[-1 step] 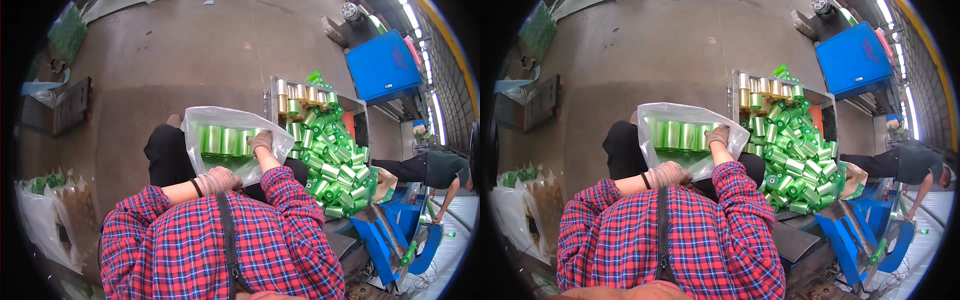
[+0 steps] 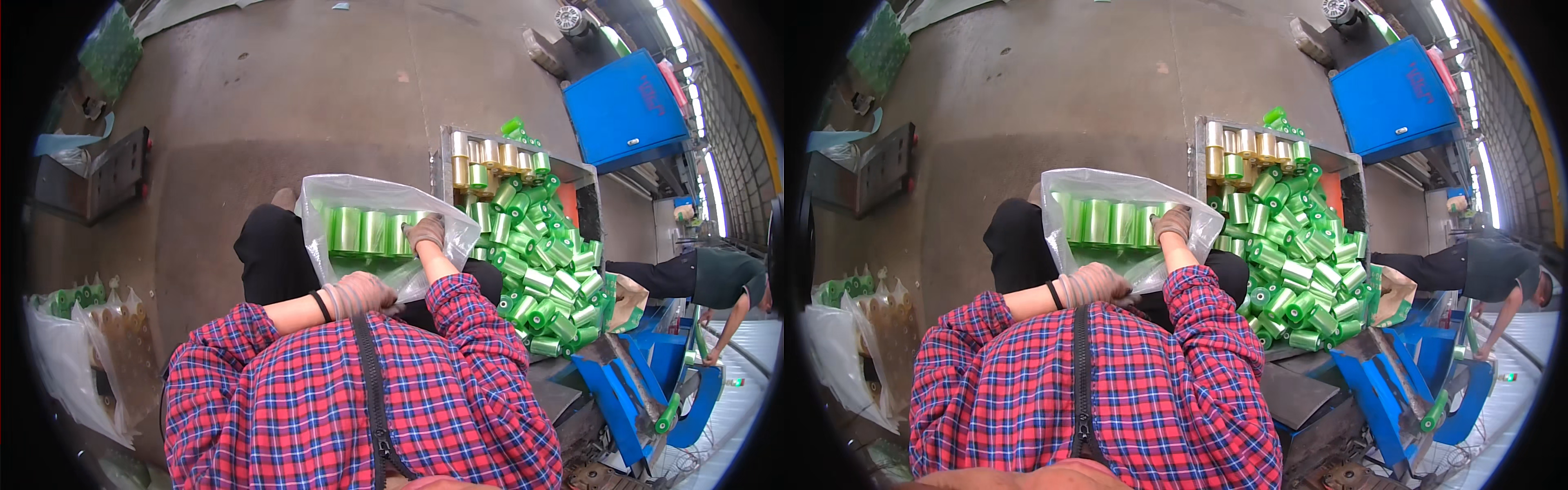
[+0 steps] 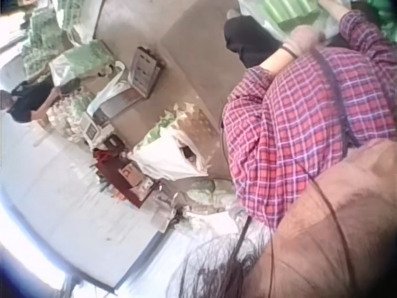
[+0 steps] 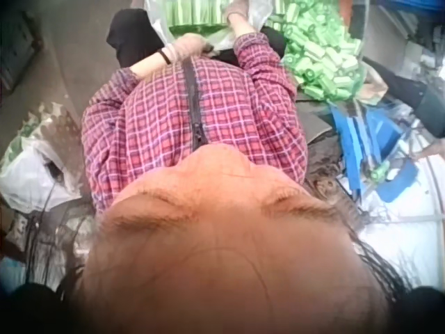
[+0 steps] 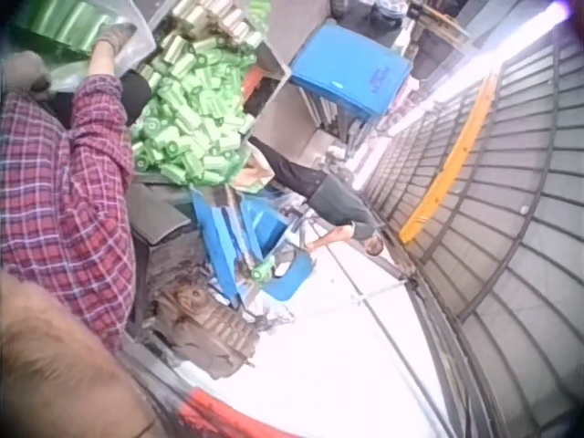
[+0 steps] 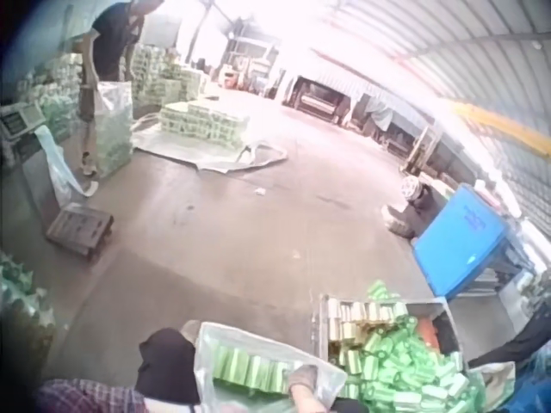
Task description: The person is taking green plastic film rolls from a bin and packing them neatly into a clear plastic bag.
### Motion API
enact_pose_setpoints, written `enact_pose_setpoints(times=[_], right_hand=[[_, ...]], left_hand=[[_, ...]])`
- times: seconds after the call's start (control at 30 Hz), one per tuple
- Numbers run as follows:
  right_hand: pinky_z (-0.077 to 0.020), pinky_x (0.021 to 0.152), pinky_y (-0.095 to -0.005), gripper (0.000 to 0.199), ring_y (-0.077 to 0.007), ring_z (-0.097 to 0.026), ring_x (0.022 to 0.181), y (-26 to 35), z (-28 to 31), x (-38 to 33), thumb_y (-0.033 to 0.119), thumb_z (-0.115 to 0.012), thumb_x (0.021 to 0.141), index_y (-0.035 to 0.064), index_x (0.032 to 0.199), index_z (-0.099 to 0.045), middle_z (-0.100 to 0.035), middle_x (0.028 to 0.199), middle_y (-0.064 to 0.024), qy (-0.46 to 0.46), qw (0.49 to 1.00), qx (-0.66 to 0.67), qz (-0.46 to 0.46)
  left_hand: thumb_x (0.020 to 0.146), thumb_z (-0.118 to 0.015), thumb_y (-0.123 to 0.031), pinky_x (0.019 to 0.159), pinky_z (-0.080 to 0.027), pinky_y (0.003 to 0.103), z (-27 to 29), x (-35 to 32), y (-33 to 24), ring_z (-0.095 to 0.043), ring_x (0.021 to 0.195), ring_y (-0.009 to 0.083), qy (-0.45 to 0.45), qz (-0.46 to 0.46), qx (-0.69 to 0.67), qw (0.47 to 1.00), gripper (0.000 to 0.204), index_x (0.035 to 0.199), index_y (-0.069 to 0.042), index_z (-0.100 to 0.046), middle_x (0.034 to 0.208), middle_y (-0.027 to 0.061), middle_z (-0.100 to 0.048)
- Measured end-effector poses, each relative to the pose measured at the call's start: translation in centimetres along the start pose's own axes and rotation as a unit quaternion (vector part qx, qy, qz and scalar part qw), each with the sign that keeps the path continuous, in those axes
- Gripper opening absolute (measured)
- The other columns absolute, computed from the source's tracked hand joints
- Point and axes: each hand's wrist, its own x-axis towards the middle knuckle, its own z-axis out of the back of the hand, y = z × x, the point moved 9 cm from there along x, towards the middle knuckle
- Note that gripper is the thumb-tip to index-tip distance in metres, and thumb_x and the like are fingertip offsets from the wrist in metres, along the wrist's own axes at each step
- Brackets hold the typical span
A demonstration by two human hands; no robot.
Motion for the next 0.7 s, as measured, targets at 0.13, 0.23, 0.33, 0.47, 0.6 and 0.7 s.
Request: enact_pose_setpoints(times=[0.13,0.23,0.33,0.47,0.6,0.7], right_hand=[[-0.0393,0.093,-0.0338,0.091,-0.0292,-0.051,0.109,0.4,2.1,-1.0,0.057,-0.057,0.071,-0.01,0.127,-0.031,-0.049,0.119,-0.0239,0.132,0.989,-0.045,0.055],[-0.0394,0.092,-0.0333,0.079,-0.0277,-0.052,0.107,-0.3,9.6,-3.7,0.057,-0.058,0.07,-0.002,0.121,-0.046,-0.053,0.116,-0.0203,0.289,0.944,-0.061,0.148],[-0.0454,0.082,-0.0339,0.064,-0.0282,-0.059,0.091,3.2,15.3,-7.1,0.051,-0.06,0.071,0.0047,0.115,-0.054,-0.055,0.113,-0.0178,0.122,0.947,-0.139,0.262],[-0.0518,0.063,-0.032,0.04,-0.0218,-0.062,0.073,-4.0,20.0,-6.2,0.029,-0.059,0.079,0.0074,0.113,-0.056,-0.059,0.103,-0.0133,-0.025,0.918,0.006,0.396],[-0.0522,0.063,-0.0302,0.03,-0.0188,-0.062,0.07,-20.9,16.9,-5.4,0.022,-0.057,0.082,0.0111,0.11,-0.058,-0.059,0.1,-0.01,-0.005,0.958,0.25,0.142],[-0.0446,0.08,-0.036,0.064,-0.0321,-0.059,0.09,-31.3,-0.9,-5.3,0.061,-0.053,0.072,0.0019,0.094,-0.064,-0.061,0.099,-0.0199,0.173,0.983,0.053,-0.015]], left_hand=[[0.074,-0.049,-0.064,0.076,-0.048,0.037,5.0,-0.5,3.7,-0.061,0.078,0.0294,-0.004,0.109,0.201,0.974,0.062,0.075,-0.004,-0.064,0.075,0.0129,-0.063],[0.067,-0.056,-0.034,0.101,-0.031,0.036,11.2,-6.6,13.3,-0.051,0.106,0.0264,-0.201,0.082,0.551,0.806,0.052,0.103,0.003,-0.059,0.106,0.0163,-0.059],[0.062,-0.059,-0.033,0.106,-0.019,0.038,15.4,-10.0,9.7,-0.035,0.124,0.0275,-0.047,0.23,0.426,0.874,0.064,0.116,0.001,-0.051,0.123,0.0177,-0.048],[0.058,-0.069,-0.028,0.103,-0.024,0.043,17.9,-11.3,4.5,-0.031,0.124,0.0349,-0.166,0.156,0.386,0.894,0.066,0.116,0.0,-0.051,0.128,0.0166,-0.043],[0.07,-0.061,-0.012,0.1,-0.027,0.042,18.6,-14.3,4.6,-0.036,0.122,0.0343,-0.319,0.1,0.327,0.884,0.045,0.112,-0.001,-0.053,0.119,0.0141,-0.05],[0.077,-0.055,-0.005,0.099,-0.03,0.04,16.9,-14.9,6.1,-0.04,0.119,0.0324,-0.351,0.09,0.253,0.897,0.033,0.11,0.0,-0.054,0.116,0.013,-0.053]])
